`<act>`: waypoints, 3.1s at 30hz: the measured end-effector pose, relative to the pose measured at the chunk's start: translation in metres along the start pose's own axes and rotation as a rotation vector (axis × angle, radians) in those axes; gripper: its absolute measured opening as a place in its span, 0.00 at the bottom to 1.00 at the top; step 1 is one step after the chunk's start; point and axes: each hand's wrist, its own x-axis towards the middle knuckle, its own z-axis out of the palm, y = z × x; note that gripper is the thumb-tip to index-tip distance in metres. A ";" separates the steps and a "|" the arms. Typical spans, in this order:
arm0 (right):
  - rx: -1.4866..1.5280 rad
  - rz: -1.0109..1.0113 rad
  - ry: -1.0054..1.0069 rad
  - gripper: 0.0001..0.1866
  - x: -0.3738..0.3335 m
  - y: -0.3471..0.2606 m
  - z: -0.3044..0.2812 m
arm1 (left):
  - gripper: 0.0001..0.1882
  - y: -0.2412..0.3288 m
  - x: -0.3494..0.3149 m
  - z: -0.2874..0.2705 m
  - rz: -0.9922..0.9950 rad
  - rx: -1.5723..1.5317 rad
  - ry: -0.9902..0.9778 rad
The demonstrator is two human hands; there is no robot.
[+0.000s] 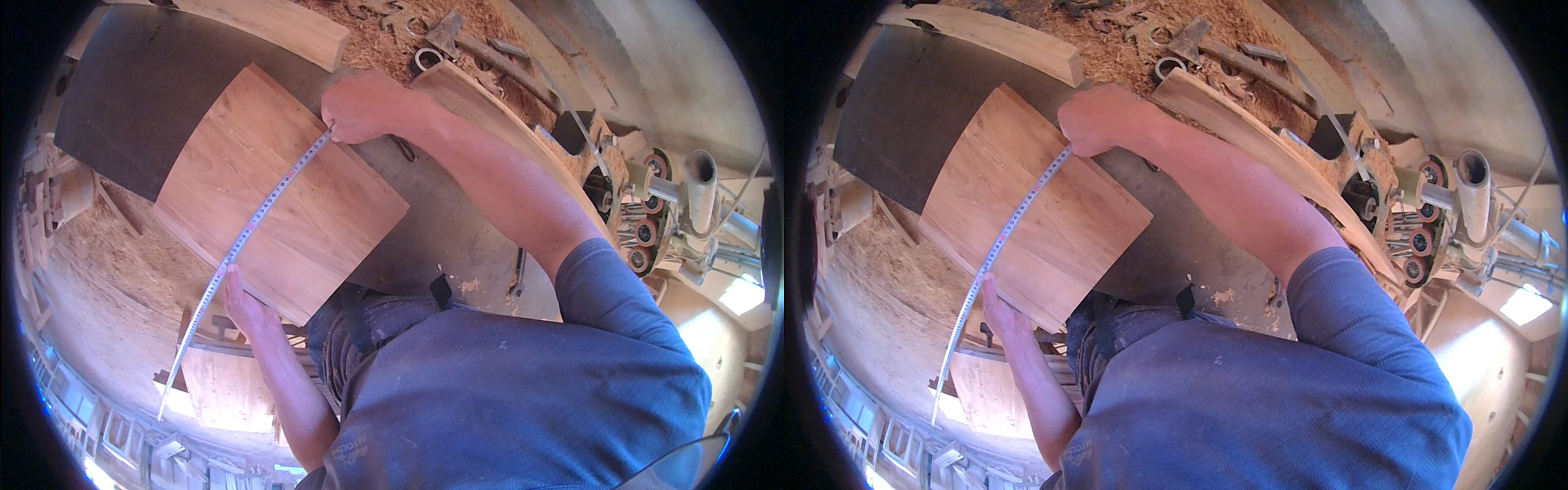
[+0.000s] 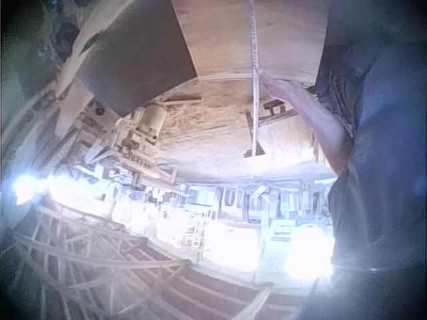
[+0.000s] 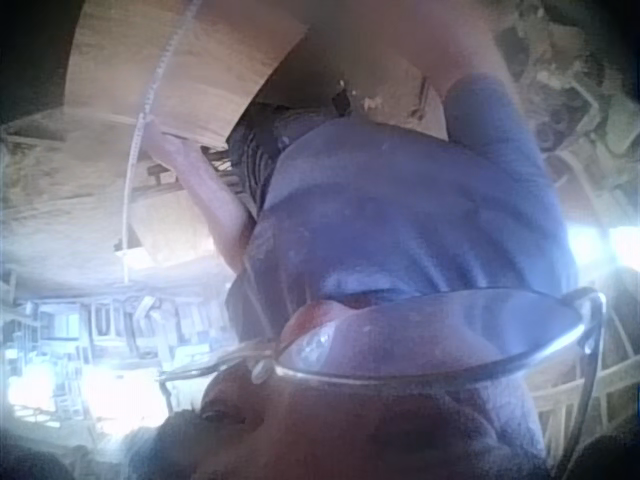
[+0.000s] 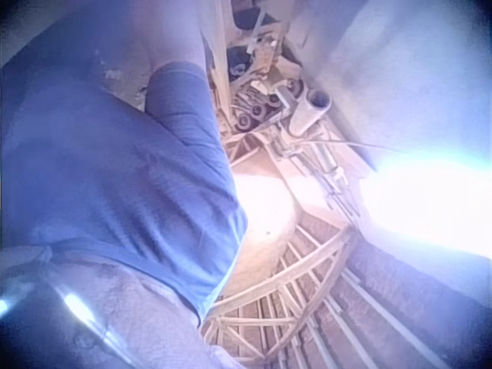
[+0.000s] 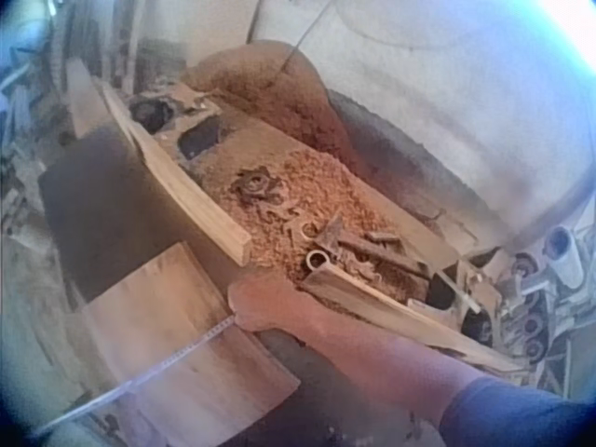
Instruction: The person shapes the edges of wood panels using a shaper machine, measures the dimensions with a tape measure, and clears wood shavings from the workspace with a hammer and by hand.
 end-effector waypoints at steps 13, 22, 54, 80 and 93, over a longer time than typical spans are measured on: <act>0.125 0.173 0.142 0.13 -0.135 0.003 0.038 | 0.17 -0.010 -0.005 -0.028 0.007 -0.005 -0.298; 0.411 0.685 0.364 0.12 -0.317 0.010 0.141 | 0.12 -0.033 -0.006 -0.036 -0.145 0.020 -0.284; -0.013 0.738 0.986 0.17 -0.240 0.060 -0.004 | 0.09 0.054 0.063 -0.019 -0.125 -0.123 -0.101; 1.366 0.646 0.539 0.10 -0.063 0.096 -0.141 | 0.19 0.178 0.083 0.401 1.357 1.447 -0.854; 1.840 0.311 0.748 0.11 0.148 0.008 -0.244 | 0.12 0.171 0.087 0.403 1.425 1.341 -0.783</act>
